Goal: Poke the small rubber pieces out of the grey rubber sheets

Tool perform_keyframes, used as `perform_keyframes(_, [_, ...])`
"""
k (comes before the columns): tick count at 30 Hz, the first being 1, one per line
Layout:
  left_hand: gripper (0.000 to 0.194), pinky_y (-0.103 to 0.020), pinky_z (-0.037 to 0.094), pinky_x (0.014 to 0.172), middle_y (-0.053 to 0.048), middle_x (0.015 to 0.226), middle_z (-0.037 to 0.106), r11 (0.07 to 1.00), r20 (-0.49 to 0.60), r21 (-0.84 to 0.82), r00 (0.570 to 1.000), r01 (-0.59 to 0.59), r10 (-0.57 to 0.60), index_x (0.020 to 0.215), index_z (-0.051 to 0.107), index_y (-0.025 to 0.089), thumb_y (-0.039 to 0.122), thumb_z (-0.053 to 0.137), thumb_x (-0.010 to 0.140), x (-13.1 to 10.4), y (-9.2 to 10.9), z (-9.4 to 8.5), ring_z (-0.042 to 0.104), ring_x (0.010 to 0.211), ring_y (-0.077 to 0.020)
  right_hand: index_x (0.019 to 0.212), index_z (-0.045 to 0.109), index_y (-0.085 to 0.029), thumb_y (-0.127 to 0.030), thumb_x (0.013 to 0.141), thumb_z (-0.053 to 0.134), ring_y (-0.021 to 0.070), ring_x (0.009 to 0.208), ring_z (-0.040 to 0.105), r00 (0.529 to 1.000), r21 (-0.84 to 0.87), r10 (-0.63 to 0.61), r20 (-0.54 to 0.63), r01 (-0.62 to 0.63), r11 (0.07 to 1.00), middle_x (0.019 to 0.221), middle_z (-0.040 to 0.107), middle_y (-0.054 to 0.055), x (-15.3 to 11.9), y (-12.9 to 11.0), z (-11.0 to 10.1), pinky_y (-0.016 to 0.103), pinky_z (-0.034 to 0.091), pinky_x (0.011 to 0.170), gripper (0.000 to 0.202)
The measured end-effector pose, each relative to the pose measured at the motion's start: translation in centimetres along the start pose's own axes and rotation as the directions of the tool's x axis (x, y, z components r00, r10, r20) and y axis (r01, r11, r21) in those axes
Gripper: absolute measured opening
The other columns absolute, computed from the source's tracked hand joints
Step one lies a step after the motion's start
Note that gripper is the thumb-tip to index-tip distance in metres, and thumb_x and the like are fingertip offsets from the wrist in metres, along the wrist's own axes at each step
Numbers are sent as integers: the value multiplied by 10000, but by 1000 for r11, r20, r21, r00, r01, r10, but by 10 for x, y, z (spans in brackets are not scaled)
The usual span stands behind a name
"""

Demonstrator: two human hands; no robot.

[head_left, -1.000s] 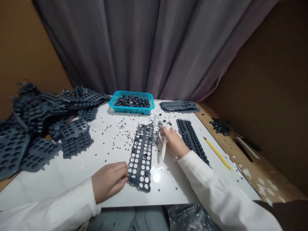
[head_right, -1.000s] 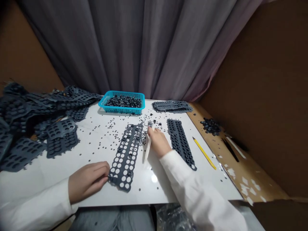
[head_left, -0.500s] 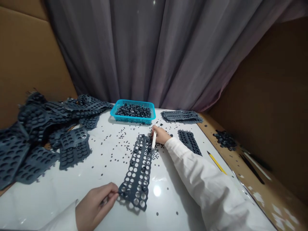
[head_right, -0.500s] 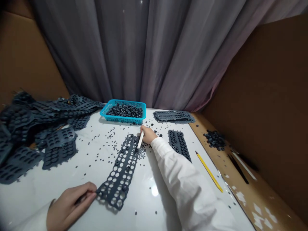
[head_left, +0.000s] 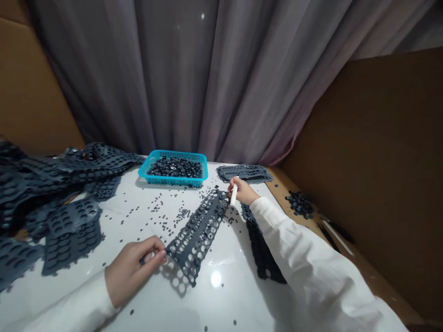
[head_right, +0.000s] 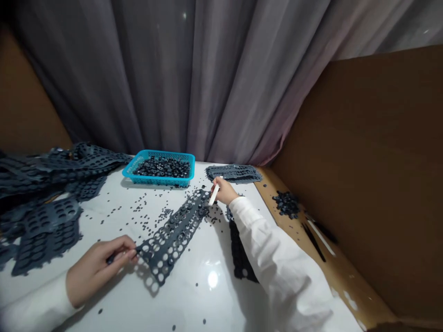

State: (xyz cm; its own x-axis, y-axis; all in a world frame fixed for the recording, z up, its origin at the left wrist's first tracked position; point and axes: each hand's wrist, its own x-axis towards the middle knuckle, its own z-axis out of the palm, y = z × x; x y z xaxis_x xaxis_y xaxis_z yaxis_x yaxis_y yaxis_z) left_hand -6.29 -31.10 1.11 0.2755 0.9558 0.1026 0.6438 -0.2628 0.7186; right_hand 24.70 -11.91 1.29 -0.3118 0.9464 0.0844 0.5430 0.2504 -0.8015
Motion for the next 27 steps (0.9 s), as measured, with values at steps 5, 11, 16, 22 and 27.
perform_keyframes(5, [264,-216,385,536,6,636,653,993,60,-100,996,-62,68,711,551,174,386,445,829,92,22,-7,547,551,-134,693,322,-225,-120,535,540,106,494,507,990,-75,51,-130,-61,995,585,520,-67,5,12,-61,206,411,468,289])
perform_keyframes(11, [228,-219,418,561,-29,688,700,995,98,-24,990,-99,101,728,582,144,338,482,792,245,42,-1,586,581,-136,662,343,-219,-95,518,536,108,484,482,919,-210,99,-382,-191,959,533,503,-68,27,38,-145,204,370,480,271])
perform_keyframes(16, [194,-259,467,665,-32,764,687,990,103,123,993,-73,61,825,633,122,283,525,829,362,52,29,615,705,-161,627,345,-217,-98,521,553,126,560,467,813,-293,108,-572,-326,899,532,473,-56,47,70,-199,215,333,530,262])
perform_keyframes(22, [319,-402,498,808,-86,1165,530,965,164,260,983,39,-83,1163,511,165,315,521,881,419,41,64,560,986,-207,578,322,-226,-122,552,587,146,535,484,776,-307,220,-591,-468,829,494,470,-39,50,118,-198,234,338,527,286])
perform_keyframes(27, [205,-348,453,883,-76,1011,629,936,144,349,984,49,-105,986,634,132,193,571,801,396,16,9,581,980,-239,619,344,-219,-187,642,602,160,619,560,866,-318,241,-438,-400,860,627,591,15,33,112,-180,244,402,587,261])
